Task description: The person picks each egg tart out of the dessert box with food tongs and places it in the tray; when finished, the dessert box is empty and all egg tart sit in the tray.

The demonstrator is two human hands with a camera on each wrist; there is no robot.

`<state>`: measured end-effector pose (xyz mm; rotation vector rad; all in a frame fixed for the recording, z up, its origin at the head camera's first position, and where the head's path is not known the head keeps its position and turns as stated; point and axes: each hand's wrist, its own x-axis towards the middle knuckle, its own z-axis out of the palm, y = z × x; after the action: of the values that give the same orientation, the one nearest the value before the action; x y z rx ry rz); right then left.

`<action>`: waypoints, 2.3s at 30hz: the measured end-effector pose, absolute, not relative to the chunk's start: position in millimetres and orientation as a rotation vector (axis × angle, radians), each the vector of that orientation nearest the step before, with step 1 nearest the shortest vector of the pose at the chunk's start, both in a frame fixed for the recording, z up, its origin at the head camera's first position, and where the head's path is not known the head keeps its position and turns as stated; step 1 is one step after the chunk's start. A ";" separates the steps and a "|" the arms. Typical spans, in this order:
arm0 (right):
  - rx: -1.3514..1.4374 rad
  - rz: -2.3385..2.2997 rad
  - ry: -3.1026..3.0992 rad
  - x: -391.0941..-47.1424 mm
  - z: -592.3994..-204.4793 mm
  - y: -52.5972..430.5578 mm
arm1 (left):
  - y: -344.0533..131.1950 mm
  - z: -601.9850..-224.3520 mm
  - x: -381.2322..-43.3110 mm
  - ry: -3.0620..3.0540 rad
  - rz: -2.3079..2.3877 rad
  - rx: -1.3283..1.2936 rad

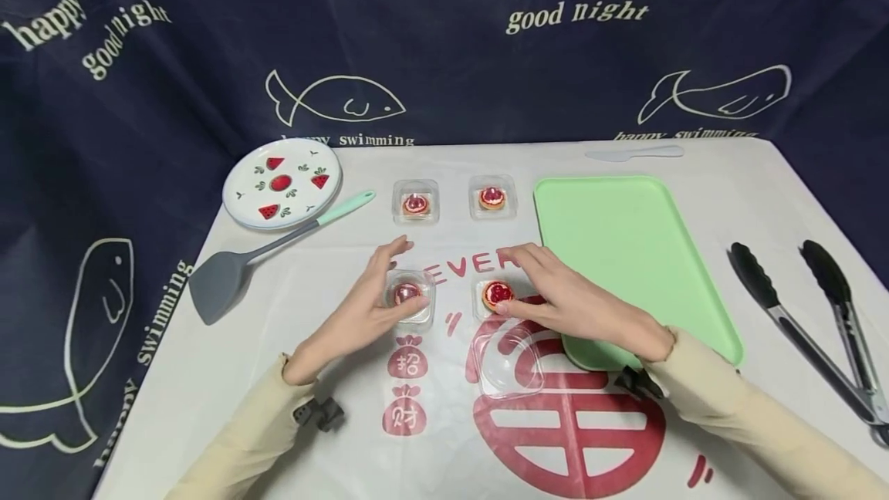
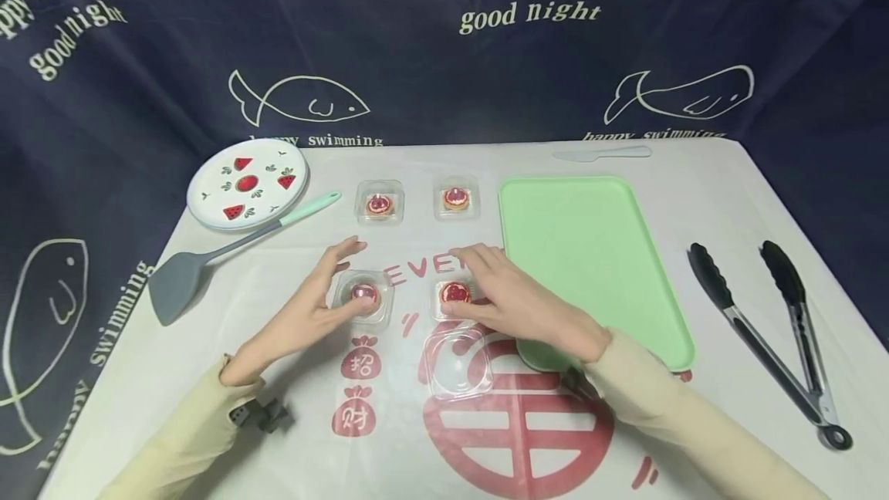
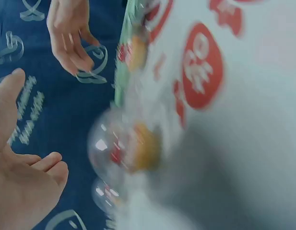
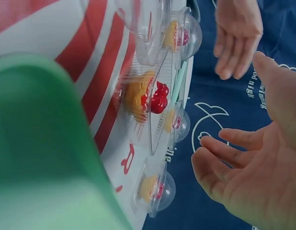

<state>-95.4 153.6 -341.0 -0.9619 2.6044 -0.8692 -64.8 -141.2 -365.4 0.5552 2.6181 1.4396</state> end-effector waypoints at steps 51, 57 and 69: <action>-1.167 -0.511 2.293 -155.6 -352.3 42.3 | -153.6 -419.3 -68.7 2.618 1.351 0.376; -1.173 -0.516 2.331 -157.6 -354.1 40.7 | -153.9 -419.5 -68.3 2.627 1.347 0.365; -1.171 -0.500 2.410 -150.4 -354.2 38.0 | -153.6 -418.1 -67.6 2.652 1.327 0.395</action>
<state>-150.4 38.0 -354.2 -1.1714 2.4101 -0.4995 -67.6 -153.6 -418.1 0.3953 2.6525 1.3273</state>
